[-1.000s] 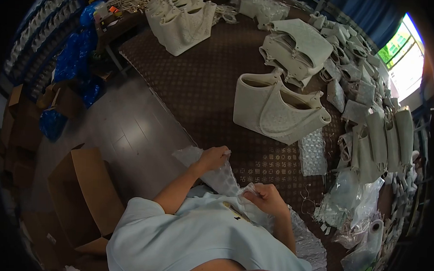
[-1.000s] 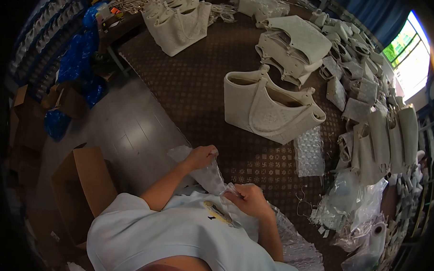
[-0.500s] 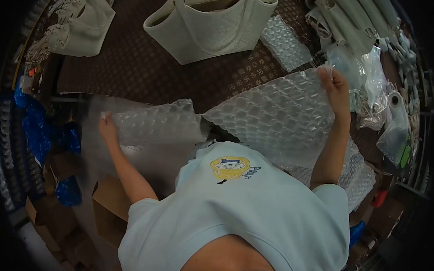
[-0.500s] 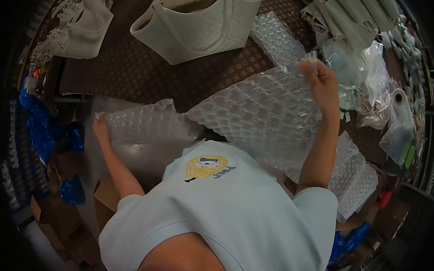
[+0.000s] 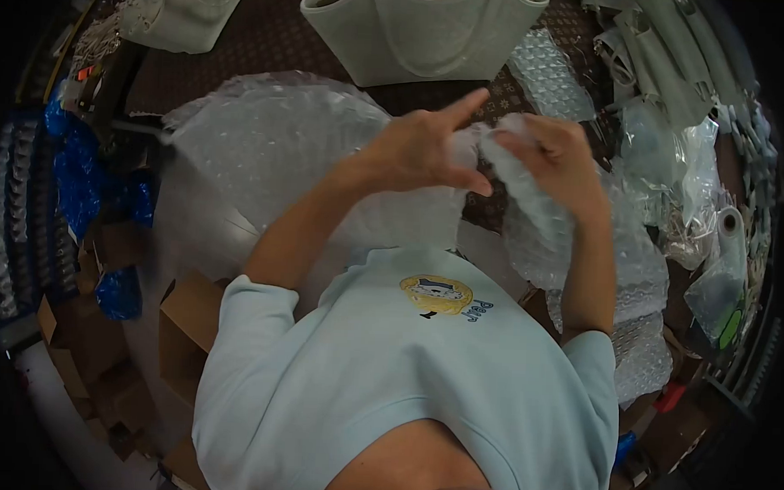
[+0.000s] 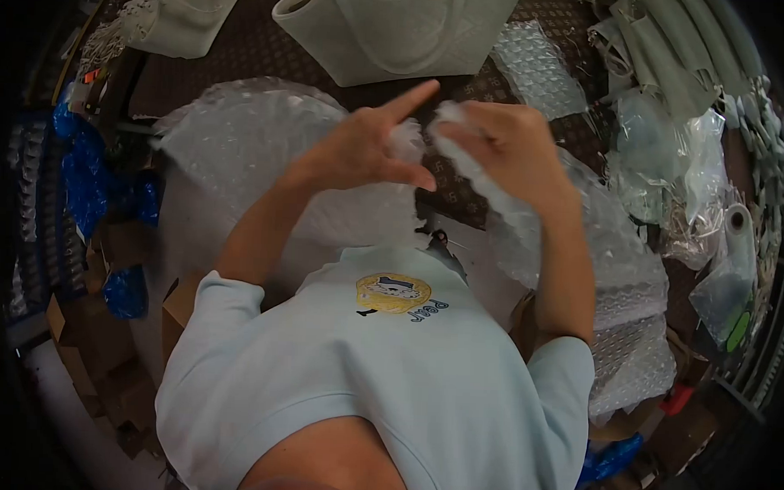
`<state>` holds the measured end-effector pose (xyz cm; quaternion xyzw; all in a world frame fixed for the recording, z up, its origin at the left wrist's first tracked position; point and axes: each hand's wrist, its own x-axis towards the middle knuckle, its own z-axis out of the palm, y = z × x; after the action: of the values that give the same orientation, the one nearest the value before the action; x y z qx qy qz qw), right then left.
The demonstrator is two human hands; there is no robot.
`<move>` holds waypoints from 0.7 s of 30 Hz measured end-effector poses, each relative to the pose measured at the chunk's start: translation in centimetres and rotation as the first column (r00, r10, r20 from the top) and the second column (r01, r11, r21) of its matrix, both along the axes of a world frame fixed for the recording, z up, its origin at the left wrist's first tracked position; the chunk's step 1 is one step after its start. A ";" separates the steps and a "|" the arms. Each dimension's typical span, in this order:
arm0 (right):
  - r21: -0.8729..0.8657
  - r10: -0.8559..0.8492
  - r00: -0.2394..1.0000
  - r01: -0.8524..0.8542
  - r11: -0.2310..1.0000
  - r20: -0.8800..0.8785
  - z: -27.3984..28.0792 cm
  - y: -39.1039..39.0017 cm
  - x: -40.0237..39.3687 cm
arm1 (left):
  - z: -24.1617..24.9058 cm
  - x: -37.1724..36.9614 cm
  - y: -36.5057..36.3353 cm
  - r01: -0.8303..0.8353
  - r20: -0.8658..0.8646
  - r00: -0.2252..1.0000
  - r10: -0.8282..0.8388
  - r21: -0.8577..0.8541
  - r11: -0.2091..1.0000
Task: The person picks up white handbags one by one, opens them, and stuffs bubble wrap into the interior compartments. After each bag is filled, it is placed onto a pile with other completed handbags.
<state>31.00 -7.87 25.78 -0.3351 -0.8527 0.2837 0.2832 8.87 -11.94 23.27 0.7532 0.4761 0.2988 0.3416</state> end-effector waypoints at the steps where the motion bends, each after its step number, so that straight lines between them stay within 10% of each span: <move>1: 0.055 0.109 0.993 -0.107 0.993 -0.042 0.4 -0.5 -1.2 | -1.6 1.4 0.2 0.052 0.066 0.996 -0.053 0.013 0.999; 3: 0.070 0.041 0.999 -0.040 0.997 -0.023 1.0 -0.5 -0.7 | -1.8 3.0 0.9 0.070 0.120 0.992 -0.042 -0.238 0.969; 6: 0.018 -0.089 0.984 0.088 0.996 0.151 2.3 -1.9 4.5 | -3.9 -2.4 1.1 -0.148 0.381 0.908 0.173 -0.096 0.984; 12: -0.553 -0.253 0.891 0.436 0.710 0.378 -9.0 -1.8 15.4 | -0.6 -16.4 0.0 -0.673 0.122 0.604 0.788 -0.451 0.586; 21: -0.602 -0.251 0.946 0.323 0.730 0.203 -7.2 -0.7 13.1 | -0.9 -24.5 1.4 -0.813 -0.124 0.569 0.813 -0.232 0.533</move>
<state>44.09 -8.53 18.54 -0.5527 -0.6607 0.4856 0.1492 -15.65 -10.51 22.34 0.3932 0.8065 0.3567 0.2601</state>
